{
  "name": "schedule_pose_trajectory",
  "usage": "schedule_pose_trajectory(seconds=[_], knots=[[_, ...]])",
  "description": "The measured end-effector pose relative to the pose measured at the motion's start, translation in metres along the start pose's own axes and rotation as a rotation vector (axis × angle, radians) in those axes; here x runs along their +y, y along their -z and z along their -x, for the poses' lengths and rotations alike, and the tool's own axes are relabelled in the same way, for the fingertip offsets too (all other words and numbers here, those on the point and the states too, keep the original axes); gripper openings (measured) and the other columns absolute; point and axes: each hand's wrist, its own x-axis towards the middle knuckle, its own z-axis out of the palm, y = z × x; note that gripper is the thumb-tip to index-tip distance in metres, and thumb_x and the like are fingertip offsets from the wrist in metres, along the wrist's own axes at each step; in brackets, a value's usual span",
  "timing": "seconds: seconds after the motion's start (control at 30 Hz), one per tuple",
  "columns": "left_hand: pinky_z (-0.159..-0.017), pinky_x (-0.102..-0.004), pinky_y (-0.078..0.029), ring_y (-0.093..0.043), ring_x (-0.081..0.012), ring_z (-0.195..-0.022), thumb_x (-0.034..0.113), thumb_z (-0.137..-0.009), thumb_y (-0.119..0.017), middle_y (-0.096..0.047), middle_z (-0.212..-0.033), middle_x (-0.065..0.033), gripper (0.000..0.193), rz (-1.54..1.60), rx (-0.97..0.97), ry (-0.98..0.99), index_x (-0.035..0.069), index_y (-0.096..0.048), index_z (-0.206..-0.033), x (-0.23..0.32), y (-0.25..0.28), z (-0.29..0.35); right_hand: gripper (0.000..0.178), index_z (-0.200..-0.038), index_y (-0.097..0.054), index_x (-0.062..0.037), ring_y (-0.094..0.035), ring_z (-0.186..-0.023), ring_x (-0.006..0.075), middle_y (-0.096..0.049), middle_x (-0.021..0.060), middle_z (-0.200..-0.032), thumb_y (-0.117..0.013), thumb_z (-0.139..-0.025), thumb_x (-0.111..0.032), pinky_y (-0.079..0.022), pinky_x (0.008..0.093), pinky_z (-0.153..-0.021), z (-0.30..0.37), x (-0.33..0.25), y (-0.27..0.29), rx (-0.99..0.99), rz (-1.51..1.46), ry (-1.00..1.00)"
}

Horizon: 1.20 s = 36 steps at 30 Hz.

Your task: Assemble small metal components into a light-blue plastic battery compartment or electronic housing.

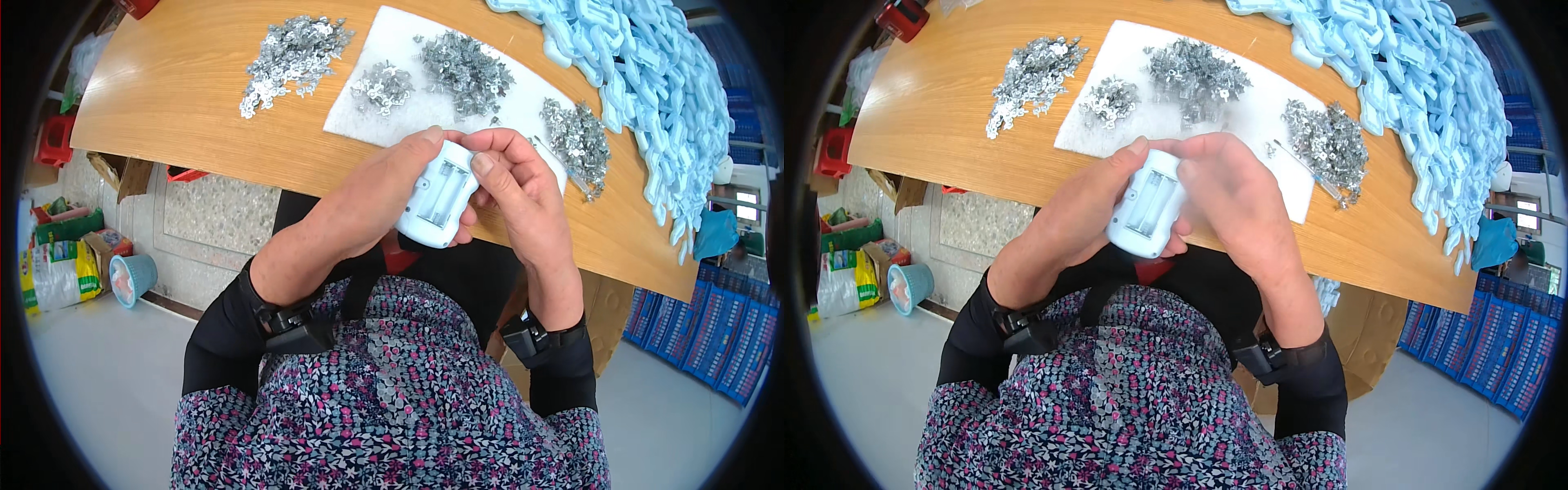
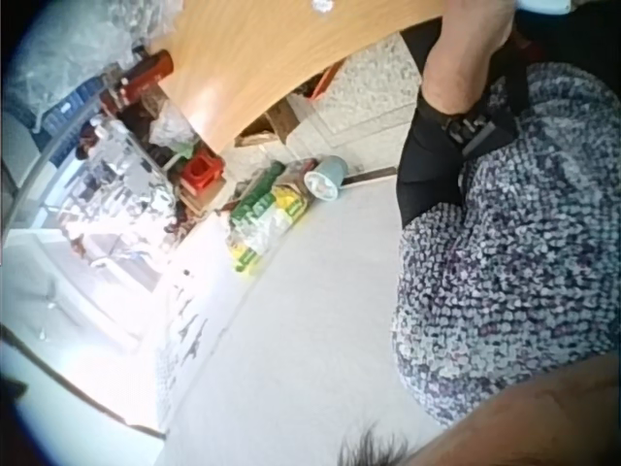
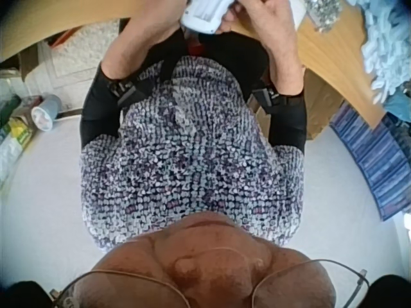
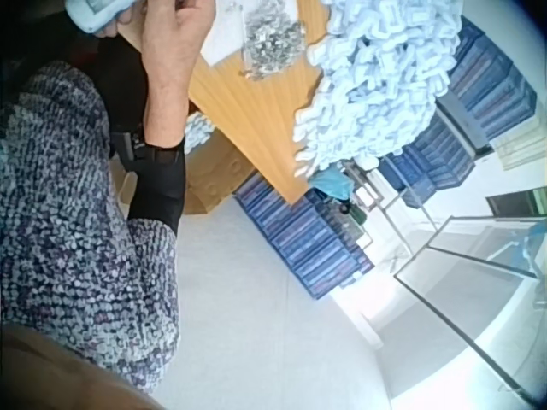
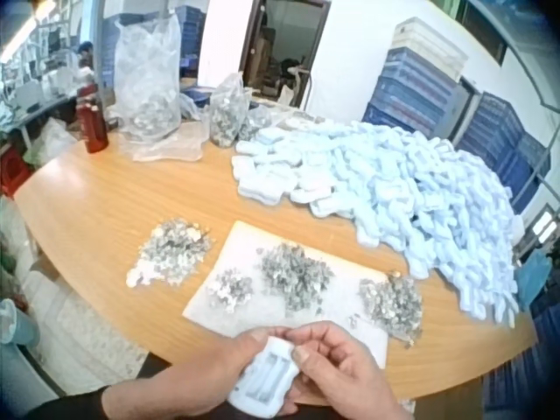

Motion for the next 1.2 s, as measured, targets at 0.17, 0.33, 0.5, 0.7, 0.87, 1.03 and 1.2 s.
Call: schedule_pose_trajectory(seconds=[0.17, 0.33, 0.5, 0.7, 0.87, 1.03, 1.2], knots=[[-0.076, -0.0318, -0.056, -0.066, -0.0189, -0.078, 0.027, -0.106, -0.039, -0.067, -0.091, -0.0122, 0.043, -0.447, 0.187, -0.064, 0.006, -0.05, -0.143, -0.002, 0.002, 0.002, 0.017, -0.111, -0.061, -0.0021, -0.058, -0.085, 0.0075, -0.067, 0.0021, -0.103, -0.06, -0.098, -0.013, -0.049, 0.0246, -0.078, -0.001, 0.011, 0.006, 0.109, 0.147, -0.039], [-0.078, -0.0272, -0.05, -0.061, -0.012, -0.093, 0.015, -0.098, -0.049, -0.065, -0.106, -0.0117, 0.046, -0.931, 0.137, -0.128, 0.006, -0.05, -0.143, 0.01, -0.007, 0.009, 0.016, -0.108, -0.064, -0.0033, -0.056, -0.089, 0.0062, -0.065, -0.0002, -0.096, -0.064, -0.096, -0.015, -0.047, 0.0243, -0.08, 0.002, 0.013, -0.001, 0.108, 0.112, -0.034], [-0.079, -0.0294, -0.051, -0.063, -0.016, -0.089, 0.013, -0.097, -0.044, -0.065, -0.103, -0.0126, 0.047, -0.94, 0.135, -0.447, 0.002, -0.049, -0.143, -0.013, 0.004, -0.001, 0.018, -0.11, -0.063, -0.0026, -0.058, -0.09, 0.0079, -0.066, 0.0021, -0.096, -0.063, -0.097, -0.015, -0.048, 0.0257, -0.082, 0.003, 0.008, -0.008, 0.093, 0.186, 0.001], [-0.064, -0.0297, -0.046, -0.056, -0.0168, -0.071, 0.021, -0.102, -0.038, -0.061, -0.092, -0.0101, 0.041, -0.24, 0.008, -0.132, 0.003, -0.05, -0.137, -0.001, 0.006, 0.003, 0.024, -0.116, -0.063, -0.0002, -0.061, -0.095, 0.0102, -0.069, 0.0059, -0.1, -0.057, -0.101, -0.018, -0.049, 0.0273, -0.088, 0.005, 0.002, -0.012, 0.075, 0.138, 0.077], [-0.053, -0.0253, -0.041, -0.051, -0.0099, -0.065, 0.029, -0.106, -0.04, -0.058, -0.094, -0.0058, 0.032, 0.335, -0.226, -0.004, 0.003, -0.054, -0.119, -0.007, 0.017, 0.009, 0.024, -0.115, -0.065, 0.002, -0.064, -0.092, 0.0101, -0.071, 0.0054, -0.095, -0.067, -0.096, -0.012, -0.051, 0.0263, -0.084, 0.005, 0.014, -0.014, 0.056, 0.003, 0.154], [-0.051, -0.024, -0.036, -0.049, -0.0096, -0.063, 0.032, -0.106, -0.036, -0.058, -0.097, -0.0065, 0.036, 0.402, -0.352, 0.085, 0.004, -0.054, -0.12, -0.011, 0.017, 0.006, 0.019, -0.105, -0.068, 0.0038, -0.069, -0.077, 0.0113, -0.073, 0.0067, -0.088, -0.071, -0.092, -0.009, -0.054, 0.0247, -0.071, 0.003, 0.016, -0.006, 0.064, 0.033, 0.078], [-0.049, -0.0234, -0.035, -0.048, -0.0096, -0.062, 0.033, -0.107, -0.035, -0.058, -0.098, -0.0068, 0.037, 0.409, -0.354, 0.142, 0.004, -0.054, -0.119, -0.013, 0.013, 0.006, 0.018, -0.103, -0.068, 0.0051, -0.071, -0.071, 0.0124, -0.073, 0.0089, -0.087, -0.069, -0.092, -0.009, -0.054, 0.0238, -0.066, 0.003, 0.016, -0.001, 0.054, -0.001, -0.005]])
